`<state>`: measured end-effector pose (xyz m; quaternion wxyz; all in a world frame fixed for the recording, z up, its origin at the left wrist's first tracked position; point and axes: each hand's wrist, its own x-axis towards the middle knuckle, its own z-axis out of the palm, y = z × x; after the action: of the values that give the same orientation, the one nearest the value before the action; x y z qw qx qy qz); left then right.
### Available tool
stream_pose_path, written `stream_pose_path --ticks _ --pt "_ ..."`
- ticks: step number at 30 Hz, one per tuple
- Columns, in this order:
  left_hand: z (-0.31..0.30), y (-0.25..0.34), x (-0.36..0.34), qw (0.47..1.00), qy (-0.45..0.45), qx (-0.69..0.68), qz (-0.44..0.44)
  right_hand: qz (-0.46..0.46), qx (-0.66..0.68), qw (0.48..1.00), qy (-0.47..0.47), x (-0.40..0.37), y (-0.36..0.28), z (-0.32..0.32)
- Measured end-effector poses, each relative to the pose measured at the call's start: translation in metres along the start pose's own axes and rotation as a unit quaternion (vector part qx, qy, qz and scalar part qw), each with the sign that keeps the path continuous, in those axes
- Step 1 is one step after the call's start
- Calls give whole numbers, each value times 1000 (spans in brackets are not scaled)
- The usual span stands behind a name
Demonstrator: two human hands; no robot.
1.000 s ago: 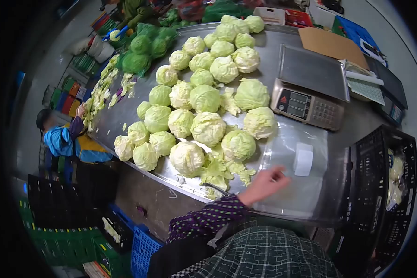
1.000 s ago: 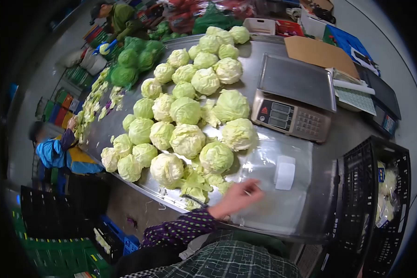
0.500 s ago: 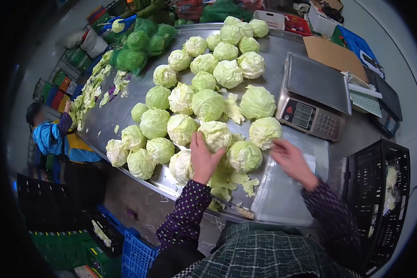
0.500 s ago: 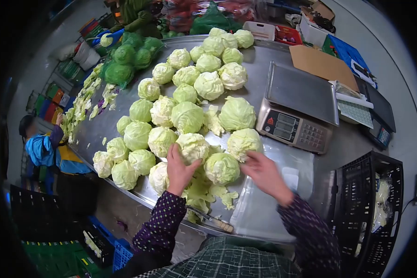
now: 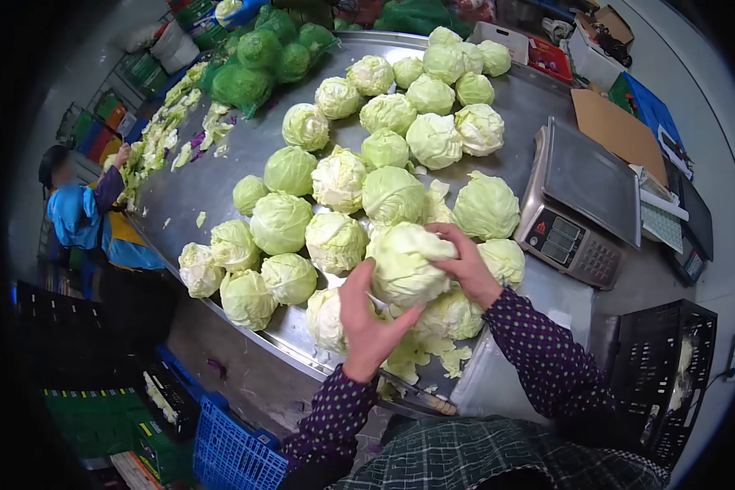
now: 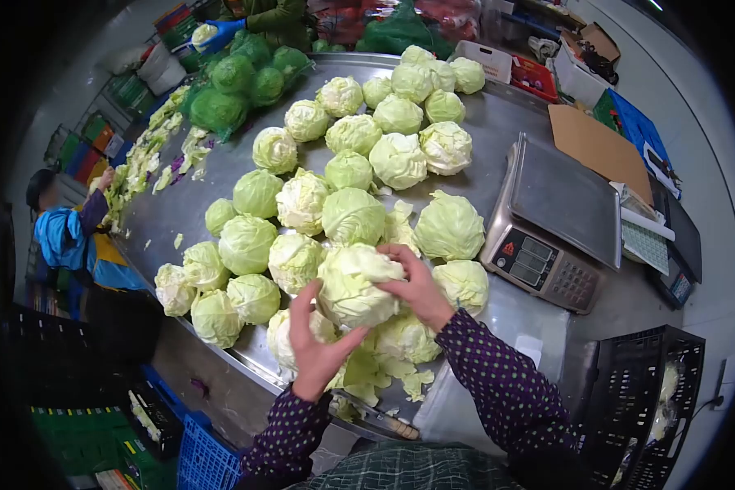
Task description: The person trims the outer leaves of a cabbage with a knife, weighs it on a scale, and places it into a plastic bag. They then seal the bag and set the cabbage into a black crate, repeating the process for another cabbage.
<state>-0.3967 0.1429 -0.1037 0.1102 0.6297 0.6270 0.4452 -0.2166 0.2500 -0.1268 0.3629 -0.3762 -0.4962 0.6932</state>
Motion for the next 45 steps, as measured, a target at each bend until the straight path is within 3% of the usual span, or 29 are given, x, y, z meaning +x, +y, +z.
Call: stream_pose_path --ticks 1,2,3,4,5,6,9,10,11,13,14,15,16,17,18,19,20,21,23,25,27,30,31,33,38,40,43,44,45 --pt "-12 6 -2 998 28 -61 -14 -57 78 995 -1 -6 -2 -1" --pt "-19 11 -3 986 62 -123 -92 -64 141 987 -34 -13 -6 1" --pt "-13 8 -4 987 58 -123 -91 -65 143 987 -30 -19 -11 7" --pt "-3 1 -7 911 47 -361 -191 -102 87 990 -40 -27 -18 19" --pt "4 -3 -12 769 34 -573 -282 -136 31 989 -51 -36 -28 27" --pt "5 -7 -17 761 18 -578 -295 -141 -112 982 -49 -42 -42 29" --pt "9 -12 -30 736 60 -611 -286 -221 -203 953 -37 -45 -44 24" --pt "10 -10 -31 727 75 -614 -300 -145 -89 985 -24 -48 -41 22" --pt "9 -7 -29 729 76 -612 -298 -146 -87 985 -25 -46 -40 20" --pt "2 -1 -25 667 130 -668 -303 58 139 988 37 -34 -39 16" --pt "-1 0 -25 655 139 -682 -293 98 62 993 15 -28 -32 9" --pt "-7 3 -25 659 139 -679 -291 95 66 993 12 -30 -26 6" --pt "-15 8 -24 684 143 -652 -296 -30 -212 970 112 -33 -20 6" --pt "-21 9 -20 706 151 -626 -294 -157 -470 845 201 -34 -26 12" --pt "-26 6 -21 751 125 -590 -269 -89 -311 936 135 -48 -39 13" --pt "-30 12 -25 750 130 -588 -275 -84 -312 937 130 -56 -32 21" --pt "-32 25 -27 809 109 -521 -250 -41 -55 997 36 -67 -23 30" --pt "-30 34 -25 859 81 -458 -212 -9 203 978 -53 -75 -20 35" --pt "-27 48 -27 825 17 -540 -164 36 282 959 -16 -89 -26 46" --pt "-29 65 -27 862 -30 -478 -166 54 450 891 -31 -101 -29 38" --pt "-27 70 -29 861 -62 -480 -158 42 459 888 -7 -117 -26 34" --pt "-22 82 -34 933 -113 -328 -96 32 504 863 -5 -140 -13 27" --pt "-22 86 -34 931 -119 -333 -95 28 503 864 3 -147 -11 23" --pt "-22 90 -36 952 -171 -252 -43 17 576 818 4 -167 -7 16" --pt "6 94 -34 928 -222 -301 1 3 563 823 76 -195 -1 3" --pt "15 94 -34 909 -253 -332 -7 -6 661 749 42 -206 3 -4" --pt "31 106 -36 891 -296 -343 -3 -29 684 729 -2 -217 8 -14" --pt "39 110 -40 886 -287 -364 -21 -31 683 730 0 -219 7 -19" --pt "46 114 -41 880 -278 -384 -38 -33 632 773 -33 -221 4 -25"
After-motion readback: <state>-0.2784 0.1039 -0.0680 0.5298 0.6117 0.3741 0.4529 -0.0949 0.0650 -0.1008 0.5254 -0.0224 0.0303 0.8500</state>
